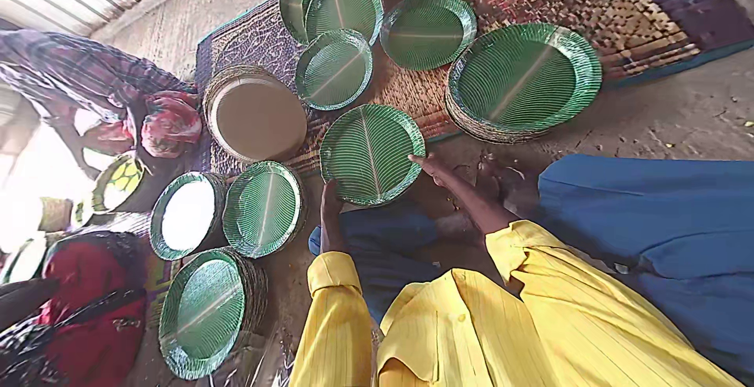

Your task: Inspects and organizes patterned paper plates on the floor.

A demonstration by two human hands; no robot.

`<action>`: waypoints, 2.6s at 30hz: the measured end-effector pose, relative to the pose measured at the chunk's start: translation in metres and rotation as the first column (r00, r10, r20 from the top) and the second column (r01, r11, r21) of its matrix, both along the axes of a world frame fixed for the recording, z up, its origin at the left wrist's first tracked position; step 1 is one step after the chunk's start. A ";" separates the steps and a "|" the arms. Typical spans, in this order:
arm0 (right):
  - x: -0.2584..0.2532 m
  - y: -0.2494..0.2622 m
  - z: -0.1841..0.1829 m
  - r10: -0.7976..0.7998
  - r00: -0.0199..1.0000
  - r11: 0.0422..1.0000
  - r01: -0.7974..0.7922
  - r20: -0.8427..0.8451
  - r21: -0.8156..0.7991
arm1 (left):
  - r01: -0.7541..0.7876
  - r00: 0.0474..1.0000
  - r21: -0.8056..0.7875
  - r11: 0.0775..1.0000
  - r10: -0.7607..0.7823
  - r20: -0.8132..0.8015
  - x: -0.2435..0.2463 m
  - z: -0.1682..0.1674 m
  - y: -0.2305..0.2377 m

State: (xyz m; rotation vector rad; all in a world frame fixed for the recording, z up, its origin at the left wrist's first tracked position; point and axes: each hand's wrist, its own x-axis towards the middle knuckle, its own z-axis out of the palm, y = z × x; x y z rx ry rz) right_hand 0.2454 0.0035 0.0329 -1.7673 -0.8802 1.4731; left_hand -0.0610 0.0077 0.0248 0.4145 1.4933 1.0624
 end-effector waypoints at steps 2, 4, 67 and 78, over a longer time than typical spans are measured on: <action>0.006 0.003 0.009 -0.049 0.998 0.999 0.049 -0.035 0.022 | 0.043 0.998 0.003 0.999 -0.044 0.053 0.003 -0.002 0.001; 0.015 0.005 0.010 -0.054 0.998 0.997 0.056 -0.039 0.055 | 0.049 0.994 0.035 0.998 -0.052 0.094 0.006 -0.007 -0.001; 0.082 0.054 0.074 -0.292 0.921 0.912 0.350 -0.258 0.216 | -0.369 0.847 0.496 0.786 0.504 -0.168 -0.039 0.085 -0.083; 0.119 0.053 0.084 -0.283 0.928 0.881 0.351 -0.241 0.316 | 0.755 0.525 0.414 0.509 -0.092 -0.846 0.094 0.077 0.034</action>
